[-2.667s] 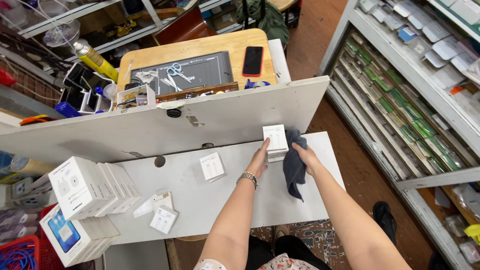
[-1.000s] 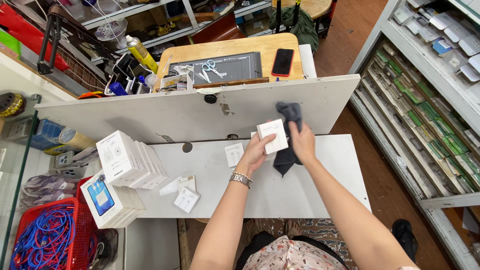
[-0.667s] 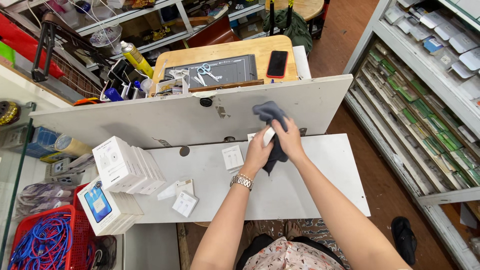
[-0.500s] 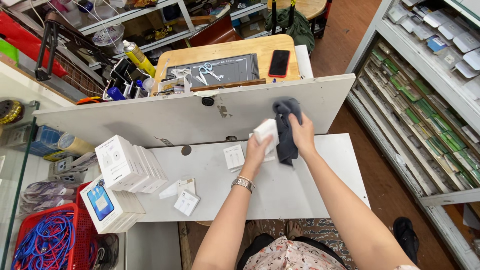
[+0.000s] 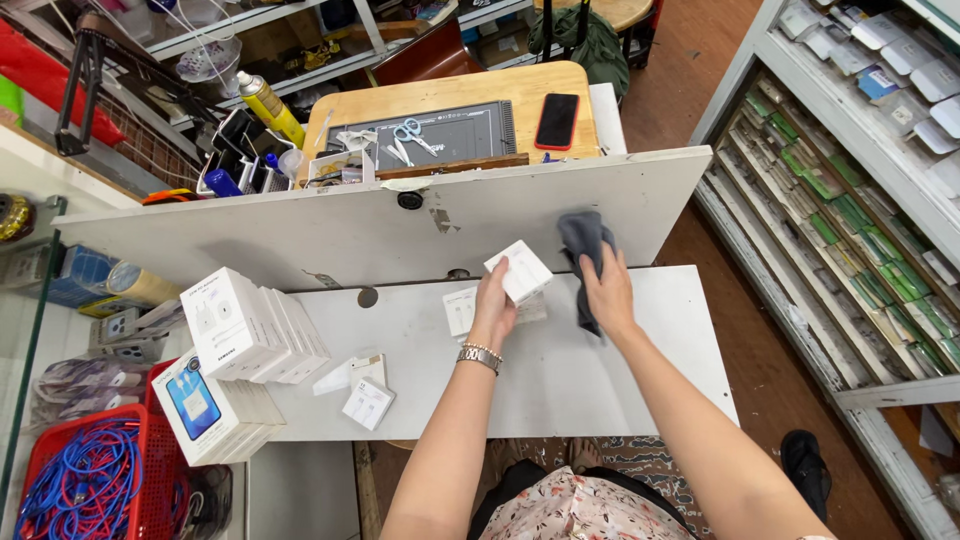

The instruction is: The person repeatedly picks up small white boxes from a glass shelf, wipes each box with a dark cloth on a counter, and returns the boxes to the shelf. The cycle of picking, wiping, and restacking continues throughout the clip.

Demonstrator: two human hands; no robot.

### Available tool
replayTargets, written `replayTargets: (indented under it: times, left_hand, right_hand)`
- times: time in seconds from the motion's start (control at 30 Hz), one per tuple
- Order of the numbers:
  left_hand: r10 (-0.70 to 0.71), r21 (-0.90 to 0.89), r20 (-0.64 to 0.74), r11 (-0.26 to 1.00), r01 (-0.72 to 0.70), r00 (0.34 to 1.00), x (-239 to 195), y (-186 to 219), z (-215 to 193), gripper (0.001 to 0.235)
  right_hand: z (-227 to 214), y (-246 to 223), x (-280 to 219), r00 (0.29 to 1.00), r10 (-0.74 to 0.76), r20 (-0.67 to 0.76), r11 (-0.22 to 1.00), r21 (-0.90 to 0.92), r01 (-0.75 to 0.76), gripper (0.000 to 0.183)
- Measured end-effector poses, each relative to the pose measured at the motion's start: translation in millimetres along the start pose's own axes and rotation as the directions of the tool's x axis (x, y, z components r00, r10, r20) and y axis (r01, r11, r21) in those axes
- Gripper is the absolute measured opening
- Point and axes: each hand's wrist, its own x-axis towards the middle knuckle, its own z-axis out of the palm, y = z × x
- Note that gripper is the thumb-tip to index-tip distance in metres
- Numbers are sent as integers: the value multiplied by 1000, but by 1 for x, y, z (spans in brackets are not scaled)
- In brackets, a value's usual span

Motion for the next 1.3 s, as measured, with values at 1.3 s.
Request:
replayTargets:
  times: [1.3]
  left_hand:
    - [403, 992, 102, 28, -123, 909, -4, -12, -12, 83]
  right_hand:
    - [31, 36, -15, 855, 443, 269, 793, -563, -234, 92]
